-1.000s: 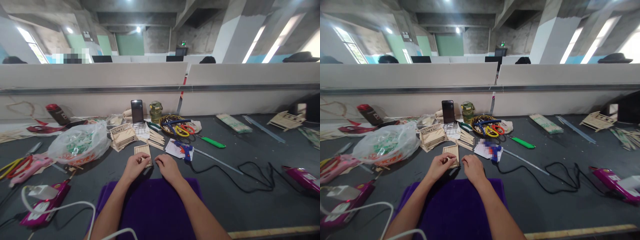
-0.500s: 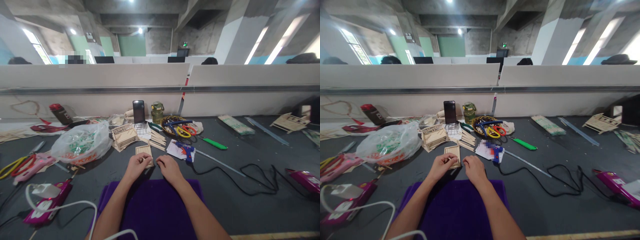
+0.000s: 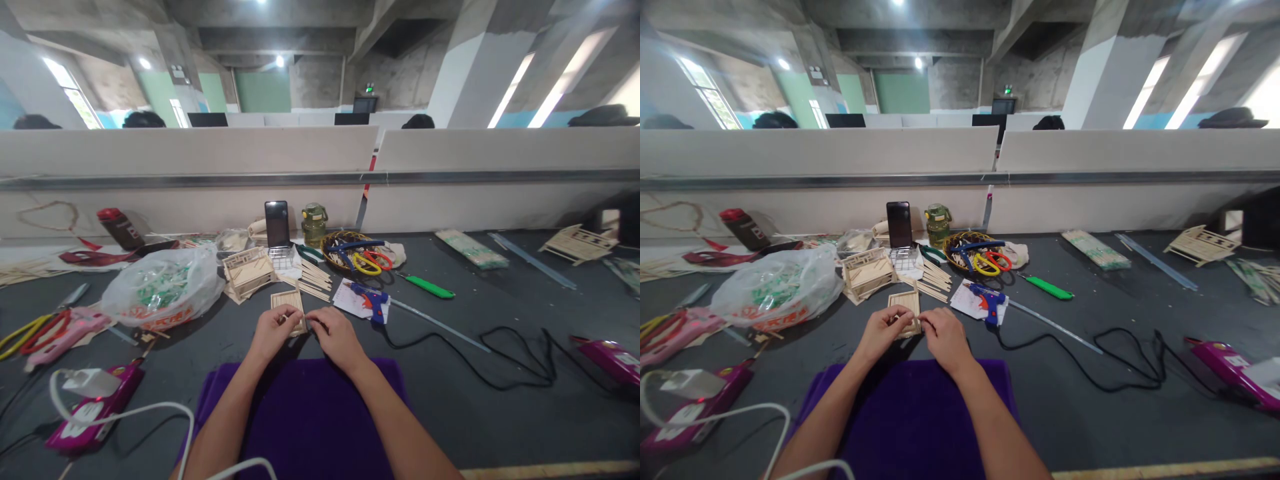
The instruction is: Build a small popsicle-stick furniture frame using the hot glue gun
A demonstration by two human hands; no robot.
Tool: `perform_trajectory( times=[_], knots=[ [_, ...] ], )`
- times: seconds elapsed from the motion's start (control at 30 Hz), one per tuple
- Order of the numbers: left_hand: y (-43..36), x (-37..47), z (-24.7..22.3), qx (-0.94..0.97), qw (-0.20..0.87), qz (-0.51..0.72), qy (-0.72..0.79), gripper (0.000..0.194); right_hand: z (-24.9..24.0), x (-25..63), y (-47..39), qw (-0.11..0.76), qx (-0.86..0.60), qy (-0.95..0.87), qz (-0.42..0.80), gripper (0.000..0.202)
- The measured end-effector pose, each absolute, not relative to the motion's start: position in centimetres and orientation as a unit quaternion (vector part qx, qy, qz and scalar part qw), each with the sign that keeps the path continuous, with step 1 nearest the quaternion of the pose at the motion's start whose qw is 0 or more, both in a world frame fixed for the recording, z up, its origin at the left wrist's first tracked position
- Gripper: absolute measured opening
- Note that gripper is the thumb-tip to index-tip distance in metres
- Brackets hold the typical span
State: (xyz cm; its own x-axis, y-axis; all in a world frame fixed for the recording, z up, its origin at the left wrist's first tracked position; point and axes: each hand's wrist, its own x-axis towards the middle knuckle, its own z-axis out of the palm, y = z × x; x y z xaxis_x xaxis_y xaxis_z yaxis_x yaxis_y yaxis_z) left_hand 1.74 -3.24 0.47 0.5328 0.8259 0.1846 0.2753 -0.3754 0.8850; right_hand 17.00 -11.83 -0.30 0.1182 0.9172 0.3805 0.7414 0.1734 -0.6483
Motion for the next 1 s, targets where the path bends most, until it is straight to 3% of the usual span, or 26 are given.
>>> perform_trajectory(
  times=[1.0],
  knots=[
    [-3.60, 1.90, 0.97, 0.765, 0.439, 0.324, 0.342, 0.026, 0.23, 16.46, -11.83, 0.383, -0.642, -0.655, 0.108, 0.009]
  ],
)
